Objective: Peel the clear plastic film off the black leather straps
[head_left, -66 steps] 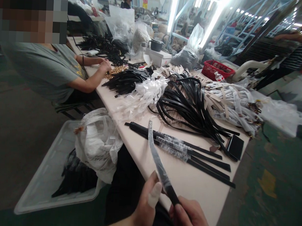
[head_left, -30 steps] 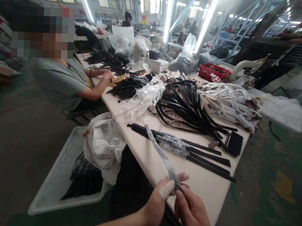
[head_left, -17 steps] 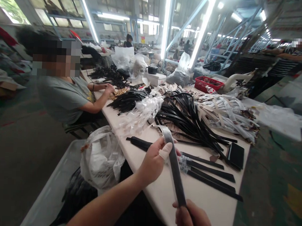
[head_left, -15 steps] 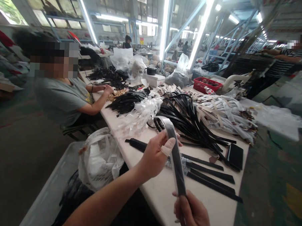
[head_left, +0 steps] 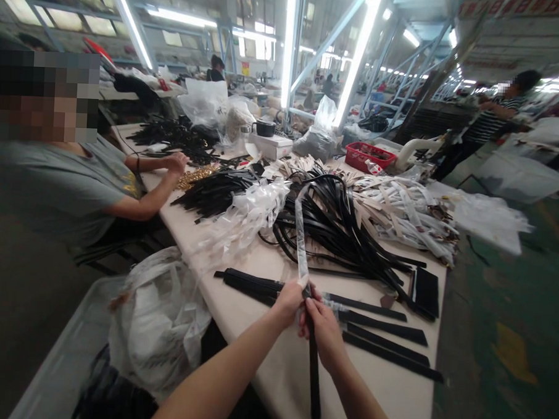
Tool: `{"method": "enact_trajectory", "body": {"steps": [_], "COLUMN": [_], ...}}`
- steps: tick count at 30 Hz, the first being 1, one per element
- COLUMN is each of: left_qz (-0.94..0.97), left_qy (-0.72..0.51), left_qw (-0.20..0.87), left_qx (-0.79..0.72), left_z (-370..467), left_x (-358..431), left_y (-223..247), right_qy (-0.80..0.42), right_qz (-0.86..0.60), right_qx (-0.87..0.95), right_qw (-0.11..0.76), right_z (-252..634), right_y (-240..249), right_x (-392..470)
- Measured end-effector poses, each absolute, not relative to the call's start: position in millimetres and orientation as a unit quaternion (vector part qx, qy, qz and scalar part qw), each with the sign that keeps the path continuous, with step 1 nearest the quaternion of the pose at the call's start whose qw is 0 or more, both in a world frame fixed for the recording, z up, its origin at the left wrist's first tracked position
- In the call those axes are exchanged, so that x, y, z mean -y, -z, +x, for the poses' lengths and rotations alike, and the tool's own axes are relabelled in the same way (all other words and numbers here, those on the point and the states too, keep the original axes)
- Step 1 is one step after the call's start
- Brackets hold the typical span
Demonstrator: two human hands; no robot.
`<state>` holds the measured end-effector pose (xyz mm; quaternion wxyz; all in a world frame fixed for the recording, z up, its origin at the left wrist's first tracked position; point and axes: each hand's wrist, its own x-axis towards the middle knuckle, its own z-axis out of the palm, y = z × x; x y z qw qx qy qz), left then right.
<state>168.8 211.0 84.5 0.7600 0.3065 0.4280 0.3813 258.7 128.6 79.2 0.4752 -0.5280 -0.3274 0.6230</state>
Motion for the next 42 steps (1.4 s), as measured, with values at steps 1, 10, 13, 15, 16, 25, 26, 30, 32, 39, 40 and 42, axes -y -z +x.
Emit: {"method": "enact_trajectory", "body": {"steps": [1, 10, 13, 15, 16, 25, 26, 30, 32, 39, 40, 42], "left_qz": [0.29, 0.245, 0.251, 0.254, 0.254, 0.206, 0.184, 0.148, 0.148, 0.144, 0.136, 0.132], "left_qy": [-0.398, -0.394, -0.351, -0.384, -0.407, -0.374, -0.395, -0.448, -0.448, -0.454, -0.459, -0.461], "left_qw": [0.755, 0.741, 0.765, 0.756, 0.745, 0.78, 0.78, 0.743, 0.733, 0.732, 0.733, 0.735], "left_qx": [-0.433, -0.485, -0.478, -0.466, -0.464, -0.457, -0.449, -0.475, -0.489, -0.487, -0.484, -0.479], "left_z": [169, 174, 164, 157, 154, 157, 158, 163, 168, 161, 159, 156], "left_x": [-205, -136, -124, -125, -124, -110, -121, -149, -140, -111, -116, -125], "left_y": [-77, -46, -48, -55, -58, -51, -52, -54, -53, -56, -58, -63], "right_qy": [-0.641, -0.597, -0.6, -0.626, -0.636, -0.576, -0.577, -0.565, -0.546, -0.583, -0.611, -0.644], "right_qz": [-0.521, -0.575, -0.567, -0.55, -0.546, -0.61, -0.613, -0.629, -0.639, -0.617, -0.597, -0.566], "right_qx": [0.323, 0.373, 0.382, 0.373, 0.368, 0.379, 0.378, 0.373, 0.381, 0.371, 0.366, 0.352], "right_qw": [0.461, 0.417, 0.415, 0.408, 0.403, 0.39, 0.385, 0.382, 0.386, 0.376, 0.369, 0.376], "right_z": [259, 253, 252, 250, 248, 247, 246, 242, 241, 243, 244, 247], "right_y": [-73, -52, -54, -55, -56, -45, -42, -38, -40, -45, -47, -52], "right_x": [-121, -84, -81, -75, -72, -54, -52, -50, -54, -42, -38, -37]}}
